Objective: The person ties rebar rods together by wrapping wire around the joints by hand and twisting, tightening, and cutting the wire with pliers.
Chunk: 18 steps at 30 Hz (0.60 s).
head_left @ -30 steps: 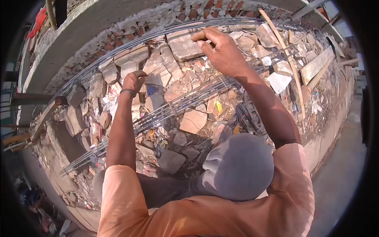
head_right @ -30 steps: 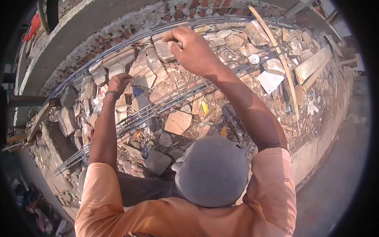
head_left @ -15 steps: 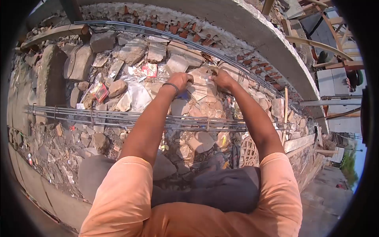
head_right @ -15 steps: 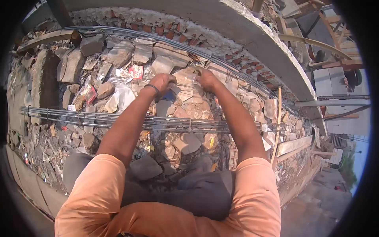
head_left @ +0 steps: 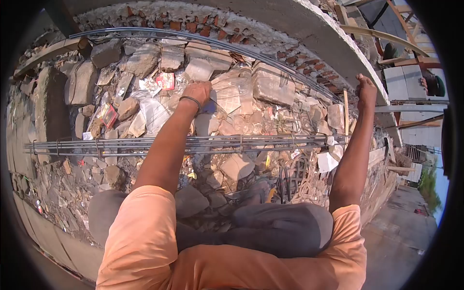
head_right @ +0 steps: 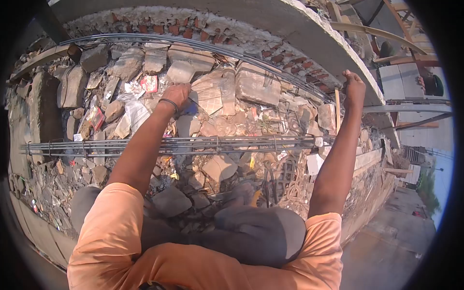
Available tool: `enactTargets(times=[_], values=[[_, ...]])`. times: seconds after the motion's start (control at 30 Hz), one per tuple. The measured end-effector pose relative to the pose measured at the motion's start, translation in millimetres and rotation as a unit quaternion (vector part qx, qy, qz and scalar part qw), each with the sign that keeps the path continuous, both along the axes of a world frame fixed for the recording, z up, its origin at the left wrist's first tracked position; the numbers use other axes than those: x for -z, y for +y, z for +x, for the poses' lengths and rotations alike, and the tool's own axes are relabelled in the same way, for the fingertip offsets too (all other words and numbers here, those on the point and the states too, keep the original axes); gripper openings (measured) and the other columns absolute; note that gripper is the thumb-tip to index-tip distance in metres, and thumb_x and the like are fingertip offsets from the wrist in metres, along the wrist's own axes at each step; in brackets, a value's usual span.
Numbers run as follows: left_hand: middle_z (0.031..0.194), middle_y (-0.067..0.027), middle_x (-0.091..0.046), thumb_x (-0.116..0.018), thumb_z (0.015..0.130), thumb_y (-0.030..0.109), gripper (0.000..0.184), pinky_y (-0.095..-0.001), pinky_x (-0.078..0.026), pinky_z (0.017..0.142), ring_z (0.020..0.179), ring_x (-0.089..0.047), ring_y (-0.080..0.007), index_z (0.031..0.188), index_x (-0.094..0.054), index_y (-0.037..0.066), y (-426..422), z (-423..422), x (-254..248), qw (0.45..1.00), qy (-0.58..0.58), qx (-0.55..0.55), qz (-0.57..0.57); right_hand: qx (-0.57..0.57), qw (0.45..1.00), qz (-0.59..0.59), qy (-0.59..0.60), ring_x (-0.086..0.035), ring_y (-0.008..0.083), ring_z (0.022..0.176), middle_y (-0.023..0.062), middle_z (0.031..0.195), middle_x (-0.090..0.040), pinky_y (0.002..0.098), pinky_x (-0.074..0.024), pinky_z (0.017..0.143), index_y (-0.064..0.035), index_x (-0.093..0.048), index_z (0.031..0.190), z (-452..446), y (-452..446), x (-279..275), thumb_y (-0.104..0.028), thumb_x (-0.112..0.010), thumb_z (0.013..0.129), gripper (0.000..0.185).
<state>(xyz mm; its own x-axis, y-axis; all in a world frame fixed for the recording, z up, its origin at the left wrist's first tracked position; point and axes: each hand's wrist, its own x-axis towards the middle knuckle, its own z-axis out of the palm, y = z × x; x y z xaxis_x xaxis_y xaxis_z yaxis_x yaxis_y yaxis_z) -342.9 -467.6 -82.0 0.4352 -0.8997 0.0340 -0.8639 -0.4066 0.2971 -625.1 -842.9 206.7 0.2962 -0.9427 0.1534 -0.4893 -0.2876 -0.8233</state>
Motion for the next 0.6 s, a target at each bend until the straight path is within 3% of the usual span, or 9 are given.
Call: enactTargets(times=[0.13, 0.2, 0.3, 0.37, 0.4, 0.43, 0.5, 0.6], values=[[0.108, -0.0196, -0.066, -0.053, 0.086, 0.018, 0.025, -0.0397, -0.046, 0.093, 0.109, -0.061, -0.0302, 0.105, -0.064, 0.005, -9.2, -7.6, -19.0, 0.995, -0.021, -0.034, 0.089, 0.025, 0.988, -0.027, -0.153, -0.038, 0.0038, 0.049, -0.0056, 0.059, -0.046, 0.0222, -0.0270, 0.043, -0.0030, -0.067, 0.094, -65.0, 19.9, -44.2, -0.024, -0.063, 0.092, 0.021], [0.117, -0.0202, -0.063, -0.060, 0.083, 0.022, 0.036, -0.0403, -0.045, 0.095, 0.116, -0.056, -0.0311, 0.112, -0.063, 0.003, -11.9, -15.8, -55.5, 0.982, -0.060, -0.039, 0.172, 0.045, 0.987, -0.079, -0.134, -0.039, 0.0041, 0.050, -0.0049, 0.061, -0.046, 0.0208, -0.0287, 0.043, -0.0024, -0.066, 0.097, -59.2, 46.5, -58.9, -0.022, -0.061, 0.094, 0.021], [0.118, -0.0202, -0.063, -0.067, 0.081, 0.031, 0.050, -0.0406, -0.044, 0.099, 0.118, -0.055, -0.0310, 0.119, -0.060, -0.001, -46.4, -13.0, -127.7, 0.970, 0.051, 0.019, 0.239, 0.009, 0.974, -0.095, -0.208, -0.041, 0.0044, 0.050, -0.0034, 0.063, -0.048, 0.0205, -0.0319, 0.042, -0.0014, -0.064, 0.099, -46.3, 70.3, -69.4, -0.022, -0.059, 0.095, 0.021], [0.122, -0.0199, -0.061, -0.064, 0.087, 0.044, 0.058, -0.0400, -0.046, 0.097, 0.114, -0.059, -0.0286, 0.120, -0.059, -0.004, -66.5, -35.2, -219.2, 0.922, 0.289, 0.124, 0.227, -0.005, 0.961, -0.085, -0.263, -0.042, 0.0042, 0.052, -0.0031, 0.064, -0.050, 0.0202, -0.0347, 0.045, -0.0009, -0.064, 0.097, -26.8, 93.1, -70.0, -0.021, -0.058, 0.096, 0.021], [0.122, -0.0208, -0.060, -0.058, 0.092, 0.046, 0.059, -0.0394, -0.048, 0.095, 0.109, -0.061, -0.0282, 0.126, -0.054, -0.003, -75.5, -50.4, -225.3, 0.878, 0.446, 0.139, 0.101, -0.012, 0.956, -0.072, -0.283, -0.043, 0.0041, 0.053, -0.0033, 0.064, -0.050, 0.0198, -0.0366, 0.047, -0.0005, -0.065, 0.096, -13.3, 107.7, -68.2, -0.020, -0.058, 0.096, 0.021], [0.123, -0.0218, -0.059, -0.051, 0.096, 0.048, 0.061, -0.0387, -0.050, 0.092, 0.104, -0.063, -0.0278, 0.132, -0.049, -0.002, -82.1, -65.9, -229.2, 0.798, 0.583, 0.145, -0.040, -0.026, 0.952, -0.057, -0.300, -0.044, 0.0041, 0.055, -0.0034, 0.064, -0.050, 0.0194, -0.0384, 0.050, -0.0002, -0.065, 0.094, 1.1, 122.0, -66.0, -0.019, -0.057, 0.096, 0.021], [0.110, -0.0202, -0.065, -0.044, 0.100, 0.044, 0.056, -0.0394, -0.052, 0.088, 0.097, -0.065, -0.0298, 0.132, -0.044, -0.002, -100.9, -103.9, -247.8, 0.685, 0.662, 0.016, -0.304, -0.116, 0.943, -0.034, -0.311, -0.049, 0.0042, 0.060, -0.0024, 0.068, -0.054, 0.0201, -0.0426, 0.053, -0.0010, -0.065, 0.094, 32.1, 145.7, -39.2, -0.017, -0.058, 0.096, 0.018], [0.090, -0.0152, -0.067, -0.041, 0.102, 0.040, 0.047, -0.0414, -0.057, 0.077, 0.083, -0.067, -0.0277, 0.126, -0.043, 0.000, -124.6, -97.6, -253.1, 0.552, 0.663, -0.140, -0.486, -0.251, 0.947, -0.056, -0.192, -0.058, 0.0116, 0.068, 0.0060, 0.076, -0.061, 0.0279, -0.0477, 0.061, 0.0004, -0.065, 0.091, 53.7, 183.7, 1.7, -0.013, -0.061, 0.092, 0.014]])
